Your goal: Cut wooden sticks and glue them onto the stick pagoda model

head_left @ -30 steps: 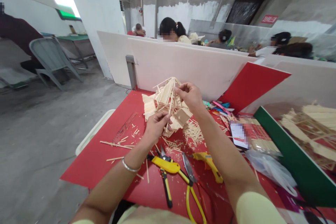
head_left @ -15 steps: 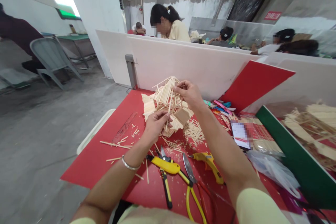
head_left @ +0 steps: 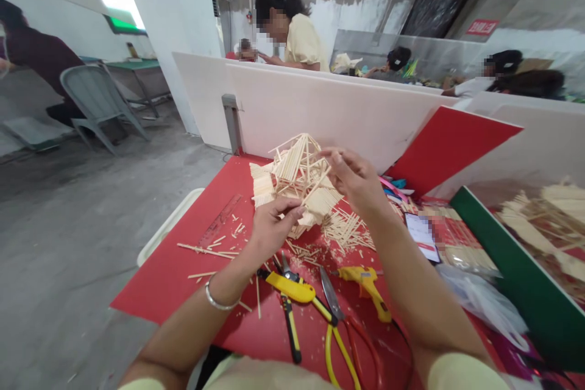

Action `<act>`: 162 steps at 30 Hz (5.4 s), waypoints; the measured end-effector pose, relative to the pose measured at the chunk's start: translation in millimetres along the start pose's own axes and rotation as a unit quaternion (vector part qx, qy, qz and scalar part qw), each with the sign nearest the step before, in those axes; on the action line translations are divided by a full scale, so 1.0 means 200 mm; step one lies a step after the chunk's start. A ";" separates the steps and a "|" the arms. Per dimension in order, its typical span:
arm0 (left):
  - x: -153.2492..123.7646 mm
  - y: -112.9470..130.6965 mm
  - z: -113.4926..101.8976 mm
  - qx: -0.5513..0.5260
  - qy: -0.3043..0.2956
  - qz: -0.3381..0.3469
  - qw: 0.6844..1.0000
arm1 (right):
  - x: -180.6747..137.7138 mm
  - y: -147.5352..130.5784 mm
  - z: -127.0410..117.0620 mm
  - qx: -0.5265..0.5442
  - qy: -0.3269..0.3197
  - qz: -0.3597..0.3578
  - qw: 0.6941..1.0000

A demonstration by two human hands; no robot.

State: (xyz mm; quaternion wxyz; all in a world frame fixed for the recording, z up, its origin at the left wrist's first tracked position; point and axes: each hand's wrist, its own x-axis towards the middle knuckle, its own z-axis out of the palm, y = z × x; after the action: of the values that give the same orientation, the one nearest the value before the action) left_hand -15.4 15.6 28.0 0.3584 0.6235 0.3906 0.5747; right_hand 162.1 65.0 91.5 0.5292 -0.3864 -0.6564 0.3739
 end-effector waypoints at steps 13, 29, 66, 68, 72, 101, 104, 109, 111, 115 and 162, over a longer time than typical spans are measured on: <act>-0.02 0.04 -0.06 -0.175 0.136 -0.121 0.968 | -0.48 -0.02 0.09 0.013 0.146 0.062 0.987; 0.04 -0.04 0.11 -0.311 0.019 -0.194 0.930 | -0.12 -0.04 0.09 -0.081 0.039 0.016 0.996; 0.18 -0.10 0.12 -0.350 0.057 -0.266 0.896 | 0.28 0.20 0.11 0.060 0.049 0.094 0.993; 0.18 -0.10 0.12 -0.349 0.058 -0.267 0.896 | 0.29 0.19 0.11 0.063 0.047 0.098 0.992; 0.18 -0.10 0.12 -0.350 0.057 -0.268 0.896 | 0.29 0.19 0.11 0.068 0.042 0.098 0.992; 0.18 -0.15 0.11 -0.358 0.049 -0.277 0.890 | 0.29 0.20 0.11 0.063 0.038 0.089 0.993; 0.19 -0.13 0.11 -0.357 0.052 -0.276 0.891 | 0.30 0.20 0.11 0.051 0.031 0.084 0.995; 0.09 -0.01 0.08 -0.348 0.030 -0.279 0.895 | 0.17 0.14 0.05 -0.074 0.077 0.000 0.994; -0.01 0.02 0.05 -0.325 0.023 -0.284 0.902 | 0.00 0.11 0.01 -0.143 0.111 -0.042 0.983; -0.25 -0.05 -0.05 -0.288 0.017 -0.305 0.908 | -0.51 0.12 0.06 -0.280 0.024 -0.035 0.959; -0.67 -0.23 -0.26 -0.147 0.095 -0.262 0.949 | -1.25 0.23 0.27 0.075 -0.116 0.329 0.934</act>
State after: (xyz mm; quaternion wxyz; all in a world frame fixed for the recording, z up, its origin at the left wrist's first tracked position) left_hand -74.9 -84.4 -66.6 0.5456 0.3816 0.4836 0.5681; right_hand 149.6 -145.8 -60.8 0.3240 -0.4938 -0.5199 0.6171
